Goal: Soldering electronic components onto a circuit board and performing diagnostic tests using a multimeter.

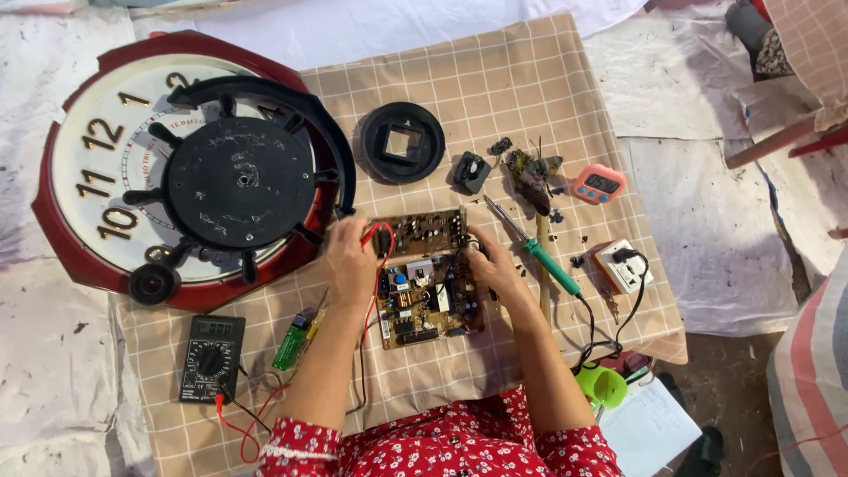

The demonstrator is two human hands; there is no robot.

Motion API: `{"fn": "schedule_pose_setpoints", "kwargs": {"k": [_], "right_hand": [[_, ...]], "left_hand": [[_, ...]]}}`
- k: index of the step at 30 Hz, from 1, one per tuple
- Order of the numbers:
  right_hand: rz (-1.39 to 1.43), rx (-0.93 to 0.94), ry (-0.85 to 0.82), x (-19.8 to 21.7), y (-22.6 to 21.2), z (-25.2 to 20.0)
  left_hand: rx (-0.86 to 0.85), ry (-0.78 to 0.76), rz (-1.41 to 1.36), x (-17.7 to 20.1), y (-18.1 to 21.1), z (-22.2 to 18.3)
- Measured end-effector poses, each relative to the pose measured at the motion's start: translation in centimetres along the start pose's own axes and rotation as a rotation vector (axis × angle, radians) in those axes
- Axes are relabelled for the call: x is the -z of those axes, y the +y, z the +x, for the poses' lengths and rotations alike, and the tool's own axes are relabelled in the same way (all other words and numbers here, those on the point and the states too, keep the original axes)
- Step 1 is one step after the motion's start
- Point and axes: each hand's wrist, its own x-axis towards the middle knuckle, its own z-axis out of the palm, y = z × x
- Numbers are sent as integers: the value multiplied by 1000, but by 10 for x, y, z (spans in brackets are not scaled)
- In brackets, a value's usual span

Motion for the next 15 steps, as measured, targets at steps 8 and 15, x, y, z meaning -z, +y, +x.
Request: {"fn": "schedule_pose_setpoints", "kwargs": {"k": [8,15], "right_hand": [[-82,29,173,-17,-65,-23],[-363,121,167,9,-24,-38]], "left_hand": [[-203,-46,459,-36,-7,36],[-107,-61,271,-24,1,19]]}}
